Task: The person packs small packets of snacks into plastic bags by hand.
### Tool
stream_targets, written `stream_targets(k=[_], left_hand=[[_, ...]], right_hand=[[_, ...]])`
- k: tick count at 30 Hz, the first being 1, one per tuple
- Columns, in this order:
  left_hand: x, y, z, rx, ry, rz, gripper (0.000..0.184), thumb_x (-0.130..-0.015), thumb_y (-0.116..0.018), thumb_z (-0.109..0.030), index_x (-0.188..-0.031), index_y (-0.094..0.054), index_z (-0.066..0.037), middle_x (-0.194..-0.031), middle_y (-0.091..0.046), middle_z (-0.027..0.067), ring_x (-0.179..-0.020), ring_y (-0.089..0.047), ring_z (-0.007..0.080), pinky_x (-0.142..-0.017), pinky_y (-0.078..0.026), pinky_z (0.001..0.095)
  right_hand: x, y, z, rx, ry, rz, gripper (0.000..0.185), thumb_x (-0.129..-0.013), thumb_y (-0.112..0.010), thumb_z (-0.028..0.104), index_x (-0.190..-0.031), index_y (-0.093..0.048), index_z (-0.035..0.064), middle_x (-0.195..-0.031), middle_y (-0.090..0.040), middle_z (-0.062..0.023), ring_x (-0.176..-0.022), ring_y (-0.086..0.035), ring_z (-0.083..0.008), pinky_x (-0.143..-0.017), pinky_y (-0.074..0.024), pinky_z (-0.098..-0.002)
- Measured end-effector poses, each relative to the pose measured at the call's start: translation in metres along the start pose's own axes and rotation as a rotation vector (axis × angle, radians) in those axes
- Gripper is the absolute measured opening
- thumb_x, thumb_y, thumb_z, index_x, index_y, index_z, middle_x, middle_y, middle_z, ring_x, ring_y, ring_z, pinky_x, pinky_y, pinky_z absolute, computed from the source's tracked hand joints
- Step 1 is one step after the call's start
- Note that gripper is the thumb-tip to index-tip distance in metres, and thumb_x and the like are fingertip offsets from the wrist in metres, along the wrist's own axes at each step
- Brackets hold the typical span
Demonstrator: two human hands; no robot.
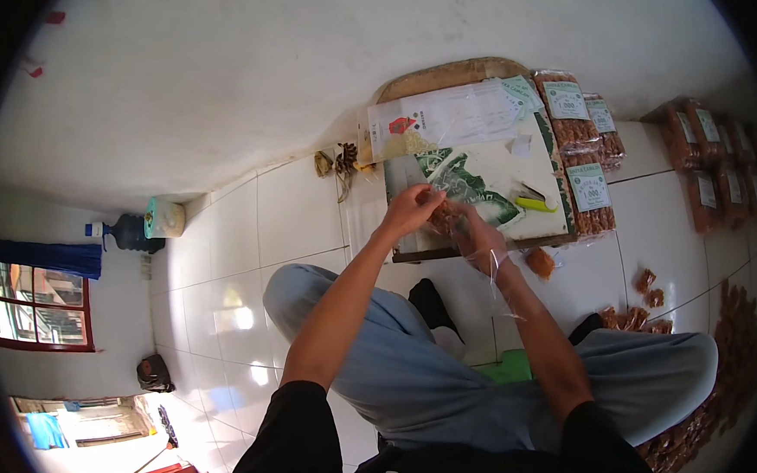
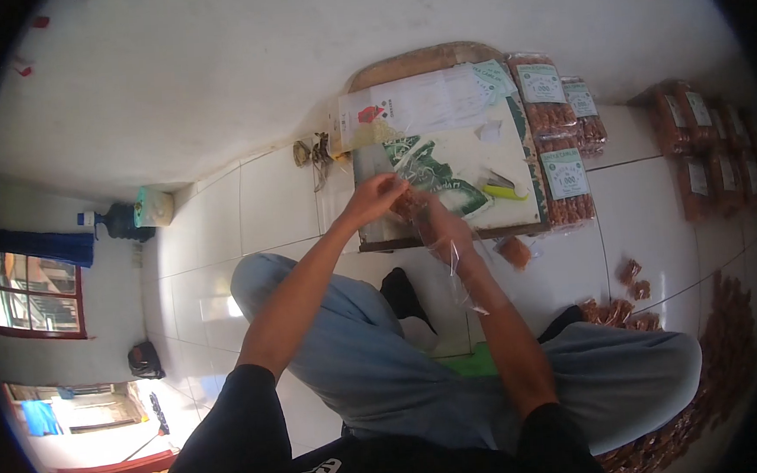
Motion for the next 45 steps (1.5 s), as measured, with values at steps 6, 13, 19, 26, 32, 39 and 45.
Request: stream_targets(k=[6,13,19,26,32,39,45], left_hand=[[-0.004,-0.012,-0.005,-0.235,-0.154,-0.134,0.048,-0.092,-0.061,-0.039,-0.125,-0.056,-0.004,-0.117,-0.061,0.0164,-0.109,-0.058,0.0311,-0.091,-0.046,0.0401],[-0.003,-0.016,-0.01,-0.45,-0.151,-0.198,0.056,-0.092,-0.054,-0.041,-0.142,-0.044,-0.016,-0.144,-0.037,0.0159,-0.132,-0.034,0.0372,-0.108,-0.024,0.0559],[-0.006,-0.02,-0.001,-0.549,-0.111,-0.193,0.054,-0.095,-0.048,-0.04,-0.145,-0.041,-0.02,-0.151,-0.028,0.0168,-0.141,-0.023,0.0363,-0.113,-0.017,0.0537],[-0.008,-0.023,0.001,-0.501,-0.013,-0.115,0.055,-0.096,-0.045,-0.041,-0.147,-0.039,-0.021,-0.157,-0.019,0.0173,-0.147,-0.012,0.0344,-0.116,-0.01,0.0512],[-0.007,-0.023,0.0,-0.487,0.046,-0.109,0.055,-0.095,-0.045,-0.042,-0.147,-0.039,-0.022,-0.158,-0.018,0.0177,-0.147,-0.01,0.0337,-0.116,-0.009,0.0503],[-0.001,-0.021,-0.007,-0.487,0.064,-0.153,0.055,-0.095,-0.045,-0.044,-0.146,-0.04,-0.023,-0.156,-0.021,0.0183,-0.146,-0.012,0.0348,-0.115,-0.009,0.0537],[-0.002,-0.018,-0.006,-0.533,0.029,-0.201,0.055,-0.095,-0.046,-0.046,-0.145,-0.041,-0.023,-0.154,-0.024,0.0186,-0.145,-0.015,0.0351,-0.115,-0.01,0.0536]], right_hand=[[-0.012,-0.008,-0.019,-0.475,0.088,-0.083,0.042,-0.09,-0.056,0.019,-0.132,-0.052,0.0175,-0.104,-0.065,-0.0175,-0.089,-0.064,-0.0358,-0.072,-0.0507,-0.0405],[-0.008,0.019,0.023,-0.198,0.396,-0.195,0.033,-0.088,-0.052,0.008,-0.12,-0.062,0.0082,-0.101,-0.06,-0.0124,-0.081,-0.063,-0.0284,-0.07,-0.0482,-0.0333],[0.004,0.024,0.02,-0.197,0.424,-0.288,0.014,-0.077,-0.064,0.001,-0.091,-0.063,0.0042,-0.083,-0.057,-0.0121,-0.075,-0.059,-0.0309,-0.065,-0.0475,-0.0401],[0.008,0.001,0.024,0.078,0.409,-0.268,0.011,-0.077,-0.066,0.008,-0.087,-0.062,0.01,-0.077,-0.058,-0.0115,-0.073,-0.06,-0.0329,-0.063,-0.0465,-0.0449],[0.011,-0.006,0.023,0.167,0.447,-0.355,0.014,-0.078,-0.065,0.01,-0.091,-0.064,0.0137,-0.075,-0.058,-0.0068,-0.072,-0.059,-0.0284,-0.061,-0.046,-0.0418],[0.016,-0.012,0.026,0.306,0.528,-0.288,0.025,-0.075,-0.064,0.01,-0.1,-0.066,0.0133,-0.095,-0.061,-0.006,-0.087,-0.058,-0.0287,-0.073,-0.0448,-0.0417],[0.021,-0.006,0.032,0.261,0.613,-0.244,0.028,-0.079,-0.06,0.01,-0.106,-0.067,0.0115,-0.105,-0.059,-0.0076,-0.094,-0.056,-0.0297,-0.079,-0.0435,-0.0433]])
Point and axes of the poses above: each hand's wrist, its own x-axis away from the middle knuckle, its own y-axis out of the back of the hand, z = x × y, the point moved 9 cm from there along -x, towards the middle knuckle
